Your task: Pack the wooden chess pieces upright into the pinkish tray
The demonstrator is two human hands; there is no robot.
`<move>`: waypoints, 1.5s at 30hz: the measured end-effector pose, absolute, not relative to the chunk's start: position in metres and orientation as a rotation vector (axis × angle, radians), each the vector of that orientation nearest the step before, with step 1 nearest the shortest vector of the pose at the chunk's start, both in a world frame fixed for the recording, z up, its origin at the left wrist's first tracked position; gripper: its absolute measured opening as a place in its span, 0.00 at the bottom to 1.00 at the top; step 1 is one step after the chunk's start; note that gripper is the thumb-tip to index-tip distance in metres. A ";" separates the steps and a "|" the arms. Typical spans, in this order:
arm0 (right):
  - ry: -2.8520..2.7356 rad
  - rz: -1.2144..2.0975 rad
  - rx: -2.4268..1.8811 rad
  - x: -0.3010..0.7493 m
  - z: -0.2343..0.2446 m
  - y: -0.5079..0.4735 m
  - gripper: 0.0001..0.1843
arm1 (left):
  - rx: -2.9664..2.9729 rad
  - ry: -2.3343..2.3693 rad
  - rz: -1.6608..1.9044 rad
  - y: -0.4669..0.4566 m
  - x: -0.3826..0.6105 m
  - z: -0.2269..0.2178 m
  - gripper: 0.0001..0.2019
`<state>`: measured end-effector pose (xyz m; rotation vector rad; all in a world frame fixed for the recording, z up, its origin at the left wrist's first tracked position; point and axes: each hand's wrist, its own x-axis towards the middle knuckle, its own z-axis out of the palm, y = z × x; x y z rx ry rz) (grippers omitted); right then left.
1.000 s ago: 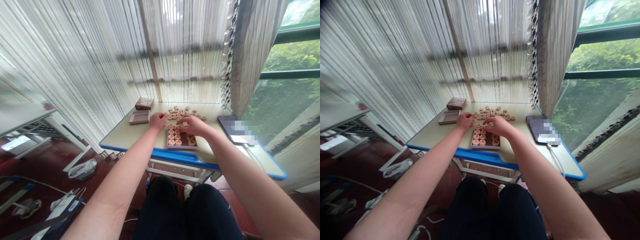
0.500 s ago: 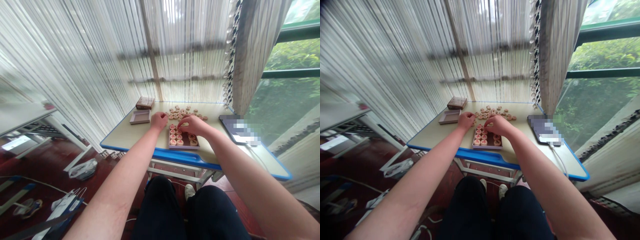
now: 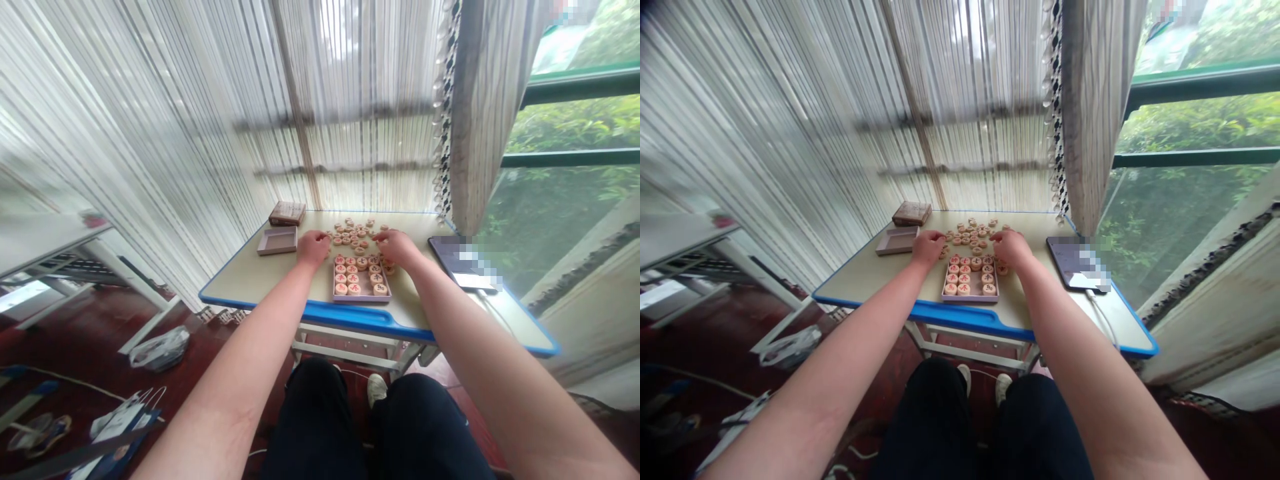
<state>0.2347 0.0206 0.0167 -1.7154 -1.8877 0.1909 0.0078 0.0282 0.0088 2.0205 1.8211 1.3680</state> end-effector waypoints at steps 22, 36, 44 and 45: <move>-1.925 0.096 -1.624 0.224 0.019 0.013 0.14 | 2.400 1.688 0.786 0.031 0.022 0.018 0.16; -1.933 0.060 -1.604 0.230 0.017 0.009 0.14 | 2.470 1.765 0.759 0.025 0.006 0.009 0.13; -1.940 0.044 -1.567 0.227 0.019 0.003 0.15 | 2.468 1.895 0.804 0.020 0.006 0.013 0.13; -1.944 0.039 -1.557 0.226 0.020 0.002 0.15 | 2.466 1.885 0.853 0.019 0.007 0.013 0.13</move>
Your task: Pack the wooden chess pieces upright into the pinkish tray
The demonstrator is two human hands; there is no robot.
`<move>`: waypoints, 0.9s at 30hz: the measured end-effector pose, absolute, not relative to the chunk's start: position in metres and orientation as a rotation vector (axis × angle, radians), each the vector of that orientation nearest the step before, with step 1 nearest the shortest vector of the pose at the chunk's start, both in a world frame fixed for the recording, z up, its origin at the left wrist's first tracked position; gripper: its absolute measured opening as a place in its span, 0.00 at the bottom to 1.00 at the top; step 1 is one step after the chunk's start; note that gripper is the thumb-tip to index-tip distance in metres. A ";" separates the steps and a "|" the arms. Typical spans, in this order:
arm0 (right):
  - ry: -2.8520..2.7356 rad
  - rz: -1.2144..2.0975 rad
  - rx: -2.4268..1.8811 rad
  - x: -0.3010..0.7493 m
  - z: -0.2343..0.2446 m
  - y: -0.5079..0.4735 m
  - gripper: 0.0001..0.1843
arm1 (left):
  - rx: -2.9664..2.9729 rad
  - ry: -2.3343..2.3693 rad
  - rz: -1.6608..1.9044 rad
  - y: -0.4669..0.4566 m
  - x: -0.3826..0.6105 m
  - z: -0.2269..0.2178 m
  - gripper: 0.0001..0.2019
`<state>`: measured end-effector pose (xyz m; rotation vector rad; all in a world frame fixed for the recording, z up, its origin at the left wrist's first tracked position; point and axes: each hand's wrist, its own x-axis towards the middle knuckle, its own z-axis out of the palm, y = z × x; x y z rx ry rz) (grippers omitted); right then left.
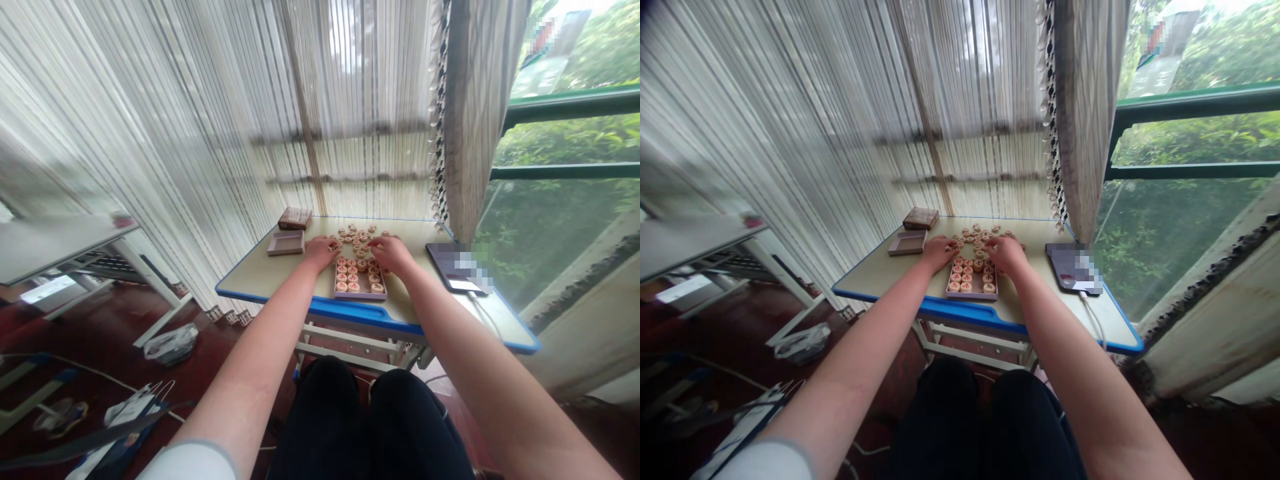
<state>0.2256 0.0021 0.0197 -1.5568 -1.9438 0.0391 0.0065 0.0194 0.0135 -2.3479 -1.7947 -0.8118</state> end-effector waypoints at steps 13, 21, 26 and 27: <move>-1.885 0.293 -1.257 0.214 0.024 -0.002 0.12 | -2.357 -1.633 -1.188 0.002 0.019 0.022 0.19; -1.643 0.841 -1.067 0.205 0.030 -0.007 0.18 | -2.388 -1.426 -1.338 -0.004 0.024 0.026 0.18; -1.634 0.866 -1.074 0.203 0.035 -0.017 0.19 | -2.473 -1.338 -1.308 -0.007 0.029 0.024 0.16; -1.625 0.868 -1.077 0.203 0.036 -0.018 0.19 | -2.482 -1.333 -1.303 -0.008 0.030 0.024 0.16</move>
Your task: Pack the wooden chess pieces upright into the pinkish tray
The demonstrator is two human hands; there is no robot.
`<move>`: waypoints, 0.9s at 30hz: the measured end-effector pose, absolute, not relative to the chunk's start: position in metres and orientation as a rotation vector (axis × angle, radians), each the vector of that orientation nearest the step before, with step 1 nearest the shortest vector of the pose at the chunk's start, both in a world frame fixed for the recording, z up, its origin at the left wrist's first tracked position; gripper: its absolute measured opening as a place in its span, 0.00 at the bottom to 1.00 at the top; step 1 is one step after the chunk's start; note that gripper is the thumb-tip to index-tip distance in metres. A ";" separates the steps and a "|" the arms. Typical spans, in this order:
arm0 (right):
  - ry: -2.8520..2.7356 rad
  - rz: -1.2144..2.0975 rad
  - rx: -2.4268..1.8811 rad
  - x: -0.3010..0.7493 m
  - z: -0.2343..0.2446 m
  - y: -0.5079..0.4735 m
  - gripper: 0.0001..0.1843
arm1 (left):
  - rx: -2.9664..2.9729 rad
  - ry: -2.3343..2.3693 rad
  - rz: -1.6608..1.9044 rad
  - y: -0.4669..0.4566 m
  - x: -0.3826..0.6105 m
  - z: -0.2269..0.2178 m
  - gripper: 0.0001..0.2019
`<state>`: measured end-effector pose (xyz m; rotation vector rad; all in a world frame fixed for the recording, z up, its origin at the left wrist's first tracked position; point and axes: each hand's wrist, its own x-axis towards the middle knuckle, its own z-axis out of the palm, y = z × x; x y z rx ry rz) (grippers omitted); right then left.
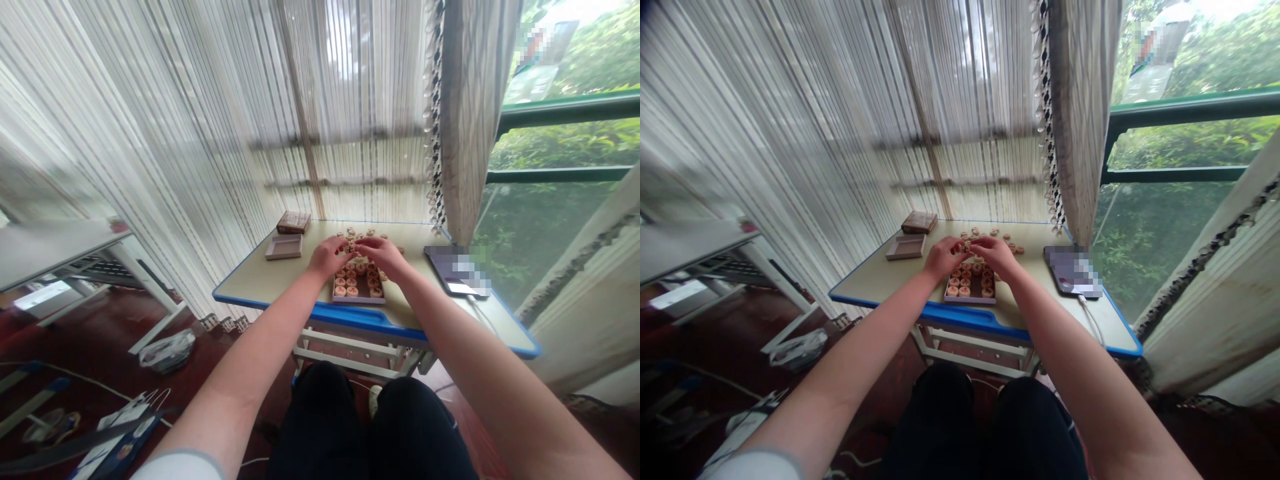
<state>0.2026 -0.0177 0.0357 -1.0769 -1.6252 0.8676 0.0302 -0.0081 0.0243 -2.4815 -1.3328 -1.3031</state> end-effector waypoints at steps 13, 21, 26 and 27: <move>-1.503 0.924 -1.089 0.210 0.034 -0.011 0.18 | -2.444 -1.064 -1.421 -0.013 0.032 0.023 0.13; -1.590 0.905 -1.120 0.213 0.040 -0.015 0.17 | -2.466 -0.979 -1.490 -0.005 0.030 0.019 0.12; -1.707 0.794 -1.089 0.215 0.039 -0.015 0.16 | -2.471 -1.025 -1.510 -0.004 0.030 0.019 0.13; -1.730 0.768 -1.083 0.215 0.038 -0.014 0.16 | -2.475 -1.033 -1.509 -0.004 0.030 0.019 0.13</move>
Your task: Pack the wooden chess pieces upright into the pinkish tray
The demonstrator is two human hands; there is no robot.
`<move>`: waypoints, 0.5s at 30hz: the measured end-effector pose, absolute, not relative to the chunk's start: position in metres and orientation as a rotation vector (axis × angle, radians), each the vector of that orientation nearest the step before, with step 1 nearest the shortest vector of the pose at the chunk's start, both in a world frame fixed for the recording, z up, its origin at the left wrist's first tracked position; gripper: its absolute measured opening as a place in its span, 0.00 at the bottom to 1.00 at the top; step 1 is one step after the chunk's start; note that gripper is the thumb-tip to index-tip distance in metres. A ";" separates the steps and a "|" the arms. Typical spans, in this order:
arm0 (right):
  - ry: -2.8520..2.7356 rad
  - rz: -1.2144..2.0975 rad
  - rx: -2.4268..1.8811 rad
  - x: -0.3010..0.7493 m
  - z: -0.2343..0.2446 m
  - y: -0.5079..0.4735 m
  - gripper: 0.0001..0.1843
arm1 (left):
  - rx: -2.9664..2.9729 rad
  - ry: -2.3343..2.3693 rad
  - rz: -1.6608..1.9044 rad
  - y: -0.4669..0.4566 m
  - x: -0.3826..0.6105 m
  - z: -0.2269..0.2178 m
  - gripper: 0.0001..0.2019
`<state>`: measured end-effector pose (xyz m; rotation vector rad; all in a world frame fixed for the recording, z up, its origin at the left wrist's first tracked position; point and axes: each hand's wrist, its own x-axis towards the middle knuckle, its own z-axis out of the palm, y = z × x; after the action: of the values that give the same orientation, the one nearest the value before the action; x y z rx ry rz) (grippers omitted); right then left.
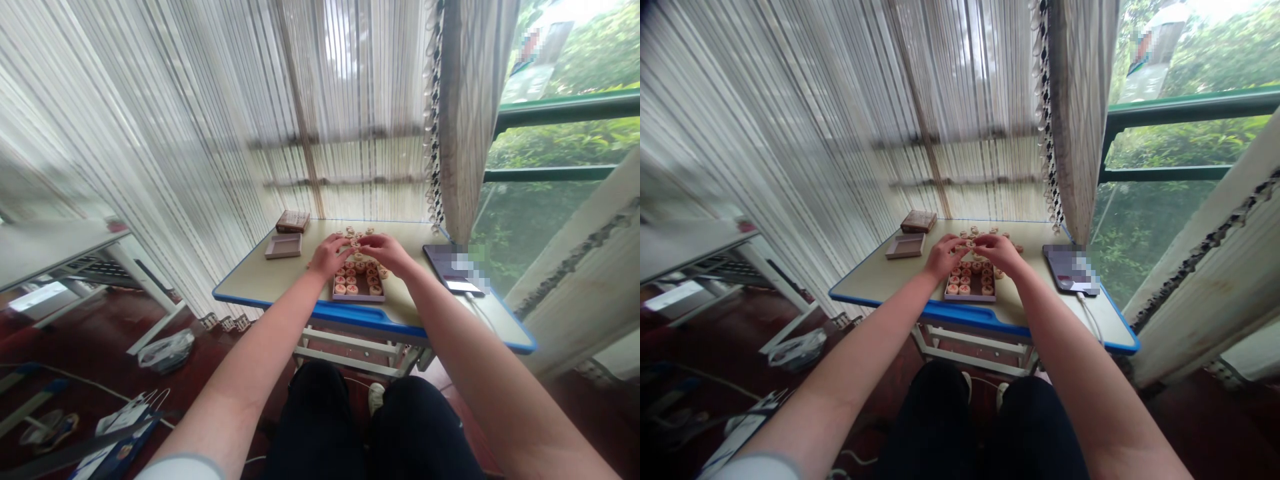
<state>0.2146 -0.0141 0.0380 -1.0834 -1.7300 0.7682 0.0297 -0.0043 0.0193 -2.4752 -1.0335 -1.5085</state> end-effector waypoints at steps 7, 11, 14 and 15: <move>-1.772 0.799 -1.059 0.214 0.036 -0.013 0.18 | -2.498 -1.060 -1.520 -0.006 0.032 0.020 0.13; -1.812 0.779 -1.050 0.215 0.038 -0.015 0.19 | -2.507 -1.030 -1.513 -0.008 0.032 0.021 0.14; -1.854 0.678 -1.142 0.219 0.043 -0.016 0.19 | -2.436 -1.067 -1.537 -0.011 0.030 0.022 0.15; -1.876 0.632 -1.193 0.222 0.045 -0.017 0.19 | -2.363 -1.114 -1.583 -0.012 0.028 0.023 0.16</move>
<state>0.2216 -0.0172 0.0453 -1.1927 -1.8764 0.6325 0.0284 -0.0116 0.0225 -2.3632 -1.1136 -1.5832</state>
